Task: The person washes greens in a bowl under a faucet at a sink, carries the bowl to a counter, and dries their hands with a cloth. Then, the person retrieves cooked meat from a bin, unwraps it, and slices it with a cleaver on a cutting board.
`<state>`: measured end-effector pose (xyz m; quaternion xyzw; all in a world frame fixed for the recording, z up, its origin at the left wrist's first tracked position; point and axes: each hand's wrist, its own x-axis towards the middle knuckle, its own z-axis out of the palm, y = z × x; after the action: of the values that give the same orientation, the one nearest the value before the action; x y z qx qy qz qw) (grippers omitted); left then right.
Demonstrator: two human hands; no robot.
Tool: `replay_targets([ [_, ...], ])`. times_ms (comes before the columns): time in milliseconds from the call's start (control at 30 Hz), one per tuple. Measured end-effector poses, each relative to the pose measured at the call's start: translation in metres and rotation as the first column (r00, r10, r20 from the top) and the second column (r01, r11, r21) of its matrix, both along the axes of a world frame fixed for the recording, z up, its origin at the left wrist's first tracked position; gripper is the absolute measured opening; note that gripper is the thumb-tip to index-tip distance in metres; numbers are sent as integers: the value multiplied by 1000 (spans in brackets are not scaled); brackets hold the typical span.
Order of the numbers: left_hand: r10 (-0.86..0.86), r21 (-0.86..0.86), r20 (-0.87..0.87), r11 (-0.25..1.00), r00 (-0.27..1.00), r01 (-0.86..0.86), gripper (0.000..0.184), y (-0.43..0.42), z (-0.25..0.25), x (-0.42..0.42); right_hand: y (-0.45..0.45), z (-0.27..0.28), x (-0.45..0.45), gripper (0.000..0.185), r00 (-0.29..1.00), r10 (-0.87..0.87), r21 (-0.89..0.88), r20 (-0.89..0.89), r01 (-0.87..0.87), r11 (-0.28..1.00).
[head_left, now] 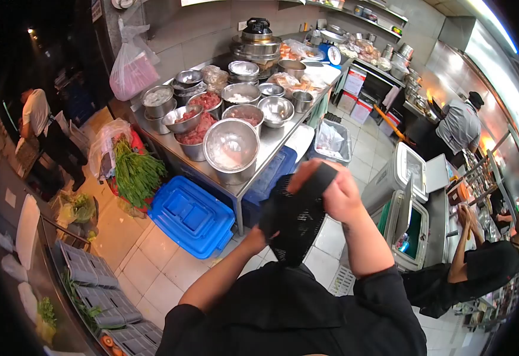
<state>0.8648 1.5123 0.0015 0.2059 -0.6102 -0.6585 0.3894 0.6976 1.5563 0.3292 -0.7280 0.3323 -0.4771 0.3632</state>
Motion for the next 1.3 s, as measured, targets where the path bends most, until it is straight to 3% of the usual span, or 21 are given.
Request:
replay_targets([
  [33, -5, 11, 3, 1000, 1000, 5, 73, 5, 14, -4, 7, -4, -7, 22, 999, -34, -7, 25, 34, 999],
  [100, -208, 22, -18, 978, 978, 208, 76, 18, 59, -11, 19, -20, -25, 24, 986, -50, -56, 161, 60, 997],
  [133, -316, 36, -113, 946, 942, 322, 77, 14, 39, -19, 25, -24, -36, 24, 979, -48, -43, 199, 57, 997],
  [167, -275, 3, 171, 960, 946, 279, 72, 9, 12, -12, 34, -27, -42, 19, 956, -69, -56, 286, 89, 994],
  [233, -153, 6, 341, 987, 927, 161, 61, 12, -22, 10, 51, -44, -59, 17, 870, -83, -35, 487, 115, 993],
  [367, 105, 125, 571, 969, 814, -212, 40, 49, -107, 104, 100, -72, -95, 23, 864, -255, 14, 434, 277, 961],
  [400, 200, 28, 637, 959, 744, -281, 45, 66, -159, 142, 114, -76, -100, 23, 874, -288, 44, 392, 295, 954],
  [433, 180, -38, 858, 956, 482, -290, 46, 91, -164, 173, 126, -79, -103, 23, 884, -313, 70, 349, 308, 949],
  [467, 118, -20, 950, 947, 288, -321, 44, 127, -194, 204, 140, -86, -107, 23, 888, -361, 120, 287, 340, 933],
  [500, 434, -435, 885, 900, 166, -35, 38, 181, -324, 259, 153, -93, -108, 23, 888, -402, 166, 222, 372, 914],
  [533, 93, -85, 995, 977, 31, -194, 38, 210, -299, 279, 164, -98, -105, 22, 882, -446, 217, 150, 411, 885],
  [600, -224, 195, 971, 947, -89, -257, 38, 253, -279, 297, 186, -126, -102, 17, 880, -466, 290, 90, 424, 858],
  [700, -380, 343, 919, 902, -108, -261, 38, 280, -277, 300, 230, -158, -79, 23, 808, -559, 546, -183, 557, 626],
  [767, -413, 378, 904, 892, -109, -248, 38, 284, -277, 301, 262, -186, -62, 35, 800, -590, 680, -114, 495, 540],
  [833, -427, 395, 898, 888, -103, -233, 38, 285, -277, 302, 285, -197, -44, 39, 793, -581, 788, -183, 472, 396],
  [933, -444, 417, 892, 883, -91, -216, 38, 288, -281, 304, 301, -189, -22, 42, 763, -569, 795, -307, 535, 288],
  [1033, -457, 435, 886, 878, -82, -198, 38, 290, -285, 307, 327, -206, -11, 44, 662, -694, 824, -284, 538, 176],
  [1100, -465, 445, 882, 876, -79, -188, 38, 293, -286, 309, 342, -216, -5, 43, 658, -695, 819, -290, 546, 176],
  [1167, -476, 457, 876, 870, -77, -184, 38, 294, -287, 312, 353, -221, -1, 43, 578, -678, 762, -454, 646, 41],
  [1300, -504, 489, 861, 857, -67, -163, 38, 299, -291, 314, 360, -213, 11, 42, 558, -678, 762, -479, 647, -6],
])
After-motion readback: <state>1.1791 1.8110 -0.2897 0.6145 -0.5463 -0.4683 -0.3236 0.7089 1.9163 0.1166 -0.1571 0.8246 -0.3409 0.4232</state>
